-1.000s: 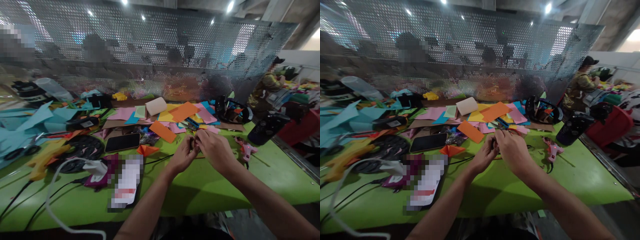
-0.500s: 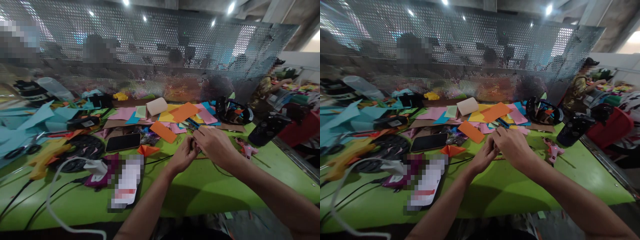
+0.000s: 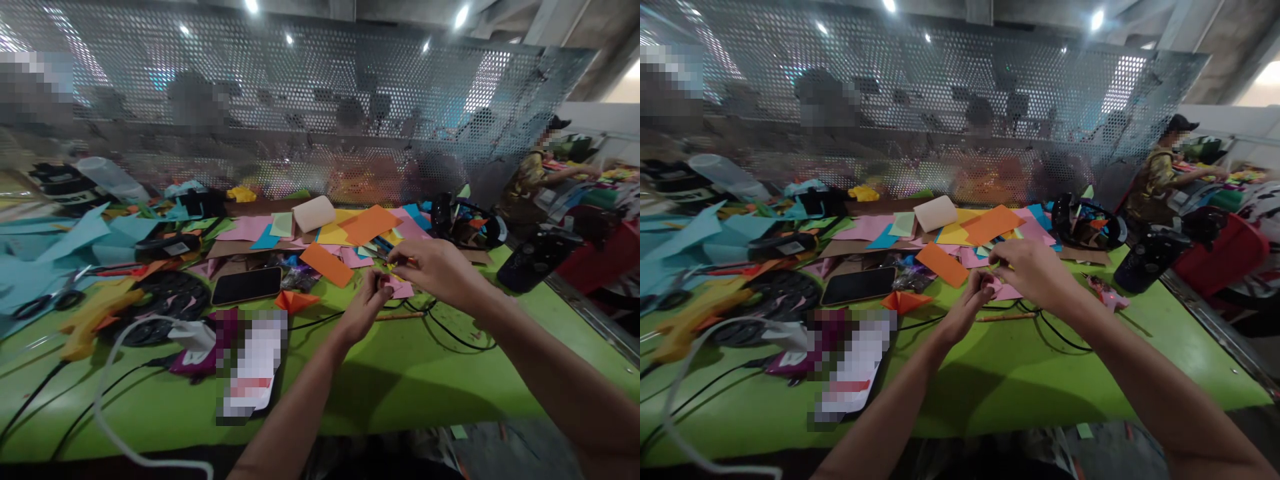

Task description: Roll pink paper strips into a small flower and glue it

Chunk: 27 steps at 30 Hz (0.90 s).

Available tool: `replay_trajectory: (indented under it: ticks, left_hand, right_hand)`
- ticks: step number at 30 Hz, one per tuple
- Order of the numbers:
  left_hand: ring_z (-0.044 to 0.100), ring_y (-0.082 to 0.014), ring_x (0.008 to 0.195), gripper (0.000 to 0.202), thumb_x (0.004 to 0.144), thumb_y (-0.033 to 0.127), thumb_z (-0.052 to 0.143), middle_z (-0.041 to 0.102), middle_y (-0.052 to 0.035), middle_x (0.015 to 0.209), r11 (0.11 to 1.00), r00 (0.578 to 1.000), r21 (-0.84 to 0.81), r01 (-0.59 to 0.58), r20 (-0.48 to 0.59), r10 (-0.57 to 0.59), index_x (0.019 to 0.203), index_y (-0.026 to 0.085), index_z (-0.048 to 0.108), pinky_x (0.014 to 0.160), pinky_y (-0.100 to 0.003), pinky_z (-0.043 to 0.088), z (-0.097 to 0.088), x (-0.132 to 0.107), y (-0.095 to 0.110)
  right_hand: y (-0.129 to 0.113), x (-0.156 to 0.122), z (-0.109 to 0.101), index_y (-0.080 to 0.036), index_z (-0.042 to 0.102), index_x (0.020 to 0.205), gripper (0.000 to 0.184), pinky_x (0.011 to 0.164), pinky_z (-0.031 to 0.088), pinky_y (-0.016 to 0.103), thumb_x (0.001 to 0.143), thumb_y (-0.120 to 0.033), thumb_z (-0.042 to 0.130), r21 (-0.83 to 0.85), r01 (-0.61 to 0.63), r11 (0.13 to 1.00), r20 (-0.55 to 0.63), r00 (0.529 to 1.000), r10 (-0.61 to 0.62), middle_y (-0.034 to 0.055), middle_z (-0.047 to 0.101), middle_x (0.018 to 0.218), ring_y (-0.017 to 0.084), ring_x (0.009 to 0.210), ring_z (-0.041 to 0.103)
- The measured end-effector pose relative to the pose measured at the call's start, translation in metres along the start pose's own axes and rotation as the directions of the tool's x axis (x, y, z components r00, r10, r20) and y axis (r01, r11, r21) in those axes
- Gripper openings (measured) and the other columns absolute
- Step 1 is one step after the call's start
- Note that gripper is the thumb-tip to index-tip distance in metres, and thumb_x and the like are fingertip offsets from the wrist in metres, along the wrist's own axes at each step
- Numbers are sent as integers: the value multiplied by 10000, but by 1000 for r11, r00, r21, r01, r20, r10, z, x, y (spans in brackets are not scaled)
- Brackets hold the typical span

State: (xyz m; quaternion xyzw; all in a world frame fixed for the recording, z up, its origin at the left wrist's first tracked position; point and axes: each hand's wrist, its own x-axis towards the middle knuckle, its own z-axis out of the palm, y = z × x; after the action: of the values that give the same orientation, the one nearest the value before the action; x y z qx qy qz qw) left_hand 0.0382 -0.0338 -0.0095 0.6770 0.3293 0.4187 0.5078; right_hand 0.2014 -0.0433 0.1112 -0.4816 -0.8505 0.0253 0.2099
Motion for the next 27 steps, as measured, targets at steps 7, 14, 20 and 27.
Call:
replay_trajectory:
  ticks: [7, 14, 20, 27]
  left_hand:
    - [491, -182, 937, 252, 914, 452, 482, 470, -22, 1000, 996, 1000, -91, 13, -27, -16, 1023, 228, 445, 886, -346, 459, 0, 1, 0]
    - [481, -182, 954, 253, 903, 440, 506, 475, -27, 1022, 993, 1000, -114, 18, 3, -18, 1026, 228, 448, 929, -361, 467, 1, 1, 3]
    - [485, -176, 953, 240, 900, 425, 512, 479, -16, 1013, 993, 1000, -116, 29, 9, -28, 1024, 233, 440, 909, -343, 459, 0, 0, 5]
    - [517, -148, 868, 235, 859, 389, 559, 514, -8, 972, 957, 997, -282, 63, -26, -73, 987, 217, 461, 783, -283, 436, 1, 4, 3]
  right_hand:
    - [2, -9, 4, -176, 721, 773, 115, 593, 320, 253, 867, -224, 674, -9, -52, 999, 20, 998, 53, 17, 689, 731, 131, 645, 572]
    - [1, -6, 12, -170, 690, 726, 138, 580, 297, 253, 855, -210, 658, 25, -94, 995, 32, 995, 93, 11, 674, 703, 126, 632, 561]
    - [0, -7, 17, -167, 675, 754, 103, 586, 303, 252, 849, -187, 641, -12, -112, 994, 10, 994, 112, 16, 680, 722, 130, 639, 575]
    - [3, -7, 17, -173, 690, 777, 160, 607, 321, 263, 900, -262, 638, -3, -79, 997, -43, 996, 79, 30, 695, 748, 153, 673, 589]
